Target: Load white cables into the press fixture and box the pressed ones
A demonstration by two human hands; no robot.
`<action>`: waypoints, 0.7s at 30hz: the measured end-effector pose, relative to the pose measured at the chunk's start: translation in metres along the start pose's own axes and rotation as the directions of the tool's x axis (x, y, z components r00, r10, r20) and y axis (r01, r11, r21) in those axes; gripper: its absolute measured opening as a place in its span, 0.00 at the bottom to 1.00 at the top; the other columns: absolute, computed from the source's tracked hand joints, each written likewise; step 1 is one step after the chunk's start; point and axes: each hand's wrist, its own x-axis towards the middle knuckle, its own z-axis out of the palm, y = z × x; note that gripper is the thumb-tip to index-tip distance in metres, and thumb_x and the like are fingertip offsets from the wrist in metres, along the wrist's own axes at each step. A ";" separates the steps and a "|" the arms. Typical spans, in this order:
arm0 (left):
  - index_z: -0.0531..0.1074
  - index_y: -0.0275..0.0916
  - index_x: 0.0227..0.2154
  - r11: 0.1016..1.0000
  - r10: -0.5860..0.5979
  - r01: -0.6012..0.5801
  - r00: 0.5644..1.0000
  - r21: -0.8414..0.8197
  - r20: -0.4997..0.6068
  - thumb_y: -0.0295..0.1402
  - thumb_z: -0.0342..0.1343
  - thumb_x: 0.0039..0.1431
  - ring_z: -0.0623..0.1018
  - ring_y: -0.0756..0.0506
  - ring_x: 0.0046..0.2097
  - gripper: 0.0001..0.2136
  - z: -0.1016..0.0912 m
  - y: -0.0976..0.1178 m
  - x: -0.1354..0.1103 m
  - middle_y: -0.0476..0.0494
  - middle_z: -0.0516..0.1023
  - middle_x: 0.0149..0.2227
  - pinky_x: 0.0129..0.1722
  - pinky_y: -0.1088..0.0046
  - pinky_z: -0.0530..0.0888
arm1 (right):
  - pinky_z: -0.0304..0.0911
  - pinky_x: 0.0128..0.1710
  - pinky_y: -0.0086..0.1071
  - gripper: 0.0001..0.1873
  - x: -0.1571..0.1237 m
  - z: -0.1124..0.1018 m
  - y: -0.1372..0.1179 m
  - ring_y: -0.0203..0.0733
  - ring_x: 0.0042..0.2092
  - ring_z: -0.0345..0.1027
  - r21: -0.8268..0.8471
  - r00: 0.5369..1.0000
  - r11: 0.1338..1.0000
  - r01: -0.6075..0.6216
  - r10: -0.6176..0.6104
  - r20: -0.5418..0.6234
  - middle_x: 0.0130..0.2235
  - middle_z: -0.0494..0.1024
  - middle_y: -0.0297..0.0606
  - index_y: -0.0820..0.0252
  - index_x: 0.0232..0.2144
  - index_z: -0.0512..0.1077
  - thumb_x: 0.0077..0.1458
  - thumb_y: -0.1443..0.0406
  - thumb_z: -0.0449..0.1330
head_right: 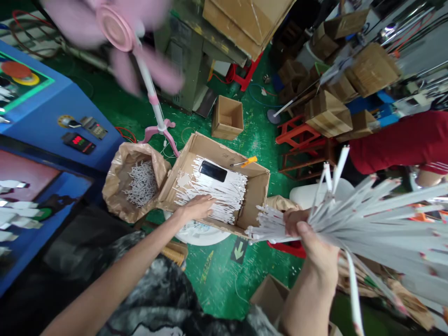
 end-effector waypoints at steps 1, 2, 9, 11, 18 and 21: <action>0.72 0.37 0.57 1.000 0.009 -0.009 1.000 -0.023 -0.002 0.37 0.58 0.70 0.78 0.37 0.58 0.17 -0.006 0.003 -0.004 0.35 0.76 0.59 0.58 0.49 0.75 | 0.66 0.33 0.44 0.18 0.001 0.002 0.000 0.42 0.21 0.63 0.008 1.000 1.000 0.011 -0.011 0.002 0.17 0.65 0.28 0.52 0.23 0.70 0.58 0.51 0.68; 0.71 0.36 0.59 0.998 0.026 -0.027 1.000 -0.053 -0.015 0.37 0.56 0.71 0.77 0.37 0.60 0.18 -0.014 0.009 -0.009 0.34 0.75 0.60 0.61 0.50 0.73 | 0.65 0.33 0.44 0.18 0.001 0.006 0.000 0.41 0.21 0.62 0.017 1.000 1.000 0.016 -0.016 0.012 0.18 0.65 0.28 0.53 0.23 0.71 0.59 0.52 0.67; 0.56 0.39 0.70 0.906 0.187 -0.250 0.960 -0.342 -0.206 0.52 0.71 0.50 0.72 0.32 0.66 0.49 -0.068 0.095 -0.079 0.30 0.69 0.67 0.63 0.55 0.72 | 0.63 0.26 0.38 0.22 0.009 0.103 -0.008 0.40 0.21 0.62 0.194 0.981 0.979 -0.058 0.020 0.192 0.18 0.66 0.30 0.53 0.22 0.68 0.64 0.51 0.64; 0.61 0.38 0.66 0.871 0.119 -0.258 0.936 -0.417 -0.331 0.45 0.75 0.46 0.75 0.31 0.62 0.46 -0.072 0.109 -0.102 0.30 0.73 0.62 0.61 0.55 0.74 | 0.63 0.25 0.37 0.22 0.009 0.140 -0.018 0.41 0.22 0.64 0.240 0.960 0.966 -0.097 0.027 0.280 0.19 0.68 0.32 0.54 0.22 0.69 0.66 0.52 0.62; 0.58 0.40 0.66 0.832 -0.299 -0.170 0.666 -0.529 -0.684 0.30 0.63 0.55 0.75 0.37 0.63 0.36 -0.084 0.093 -0.195 0.35 0.74 0.62 0.64 0.57 0.72 | 0.69 0.30 0.37 0.21 0.021 0.257 -0.093 0.42 0.26 0.68 0.316 0.728 0.946 -0.075 -0.165 0.665 0.23 0.73 0.35 0.53 0.23 0.72 0.68 0.54 0.58; 0.62 0.38 0.63 0.872 -0.437 -0.016 0.424 -0.489 -0.793 0.34 0.57 0.61 0.76 0.36 0.62 0.27 -0.094 0.092 -0.246 0.35 0.79 0.54 0.64 0.54 0.72 | 0.70 0.35 0.36 0.11 0.025 0.310 -0.138 0.43 0.32 0.70 0.355 0.595 0.935 0.019 -0.296 0.747 0.29 0.76 0.36 0.54 0.29 0.74 0.62 0.58 0.62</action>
